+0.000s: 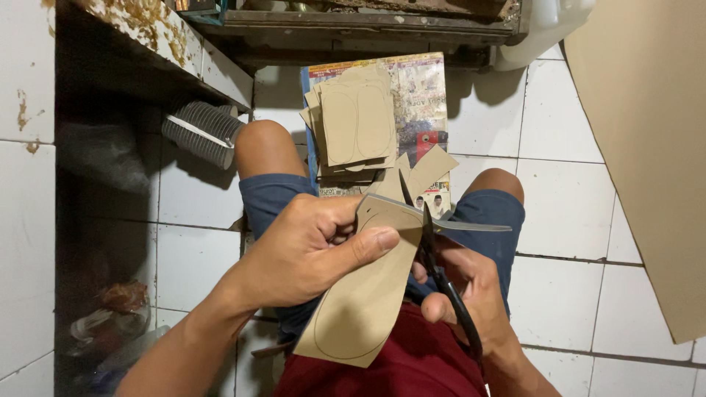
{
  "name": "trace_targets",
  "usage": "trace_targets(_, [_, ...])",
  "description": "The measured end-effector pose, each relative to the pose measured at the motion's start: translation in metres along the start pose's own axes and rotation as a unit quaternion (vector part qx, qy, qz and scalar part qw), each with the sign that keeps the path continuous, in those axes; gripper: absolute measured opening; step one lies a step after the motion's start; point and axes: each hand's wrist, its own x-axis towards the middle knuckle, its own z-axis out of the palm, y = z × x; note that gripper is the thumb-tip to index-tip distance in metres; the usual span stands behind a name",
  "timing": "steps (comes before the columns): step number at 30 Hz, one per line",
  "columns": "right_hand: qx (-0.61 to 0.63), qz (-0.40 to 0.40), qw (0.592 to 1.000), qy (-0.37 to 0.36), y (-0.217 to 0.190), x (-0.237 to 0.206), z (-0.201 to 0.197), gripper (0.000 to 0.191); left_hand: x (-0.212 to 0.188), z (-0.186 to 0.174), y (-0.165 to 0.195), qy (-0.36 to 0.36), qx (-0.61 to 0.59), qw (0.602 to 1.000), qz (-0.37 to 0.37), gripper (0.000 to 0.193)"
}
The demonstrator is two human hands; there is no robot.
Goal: The person sits on the workshop floor and cuts insole-shaped pattern pieces from a large cardboard sheet using scissors, following drawn outlines. They cut out each piece, trim the edges, and set the finished cutouts on a board beside them, accumulating a stack of cut insole patterns.
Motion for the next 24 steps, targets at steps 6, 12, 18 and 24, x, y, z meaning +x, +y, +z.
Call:
trace_targets(6, [-0.006,0.026,0.999,0.021,0.012,-0.009,-0.014,0.078,0.005,0.004,-0.006,0.006,0.020,0.999,-0.031,0.027])
trace_targets(12, [0.044,0.044,0.998,0.030,0.018,-0.018,-0.023,0.086,0.010,0.005,-0.008,-0.013,0.069,0.997,-0.033,0.029])
trace_targets(18, [0.043,0.053,0.997,0.039,0.028,-0.030,-0.030,0.098,0.010,-0.001,-0.015,-0.041,0.076,0.993,-0.075,0.028])
trace_targets(24, [0.033,0.066,0.995,0.064,0.030,-0.045,-0.036,0.090,0.017,0.017,-0.025,0.067,0.134,0.983,0.106,0.030])
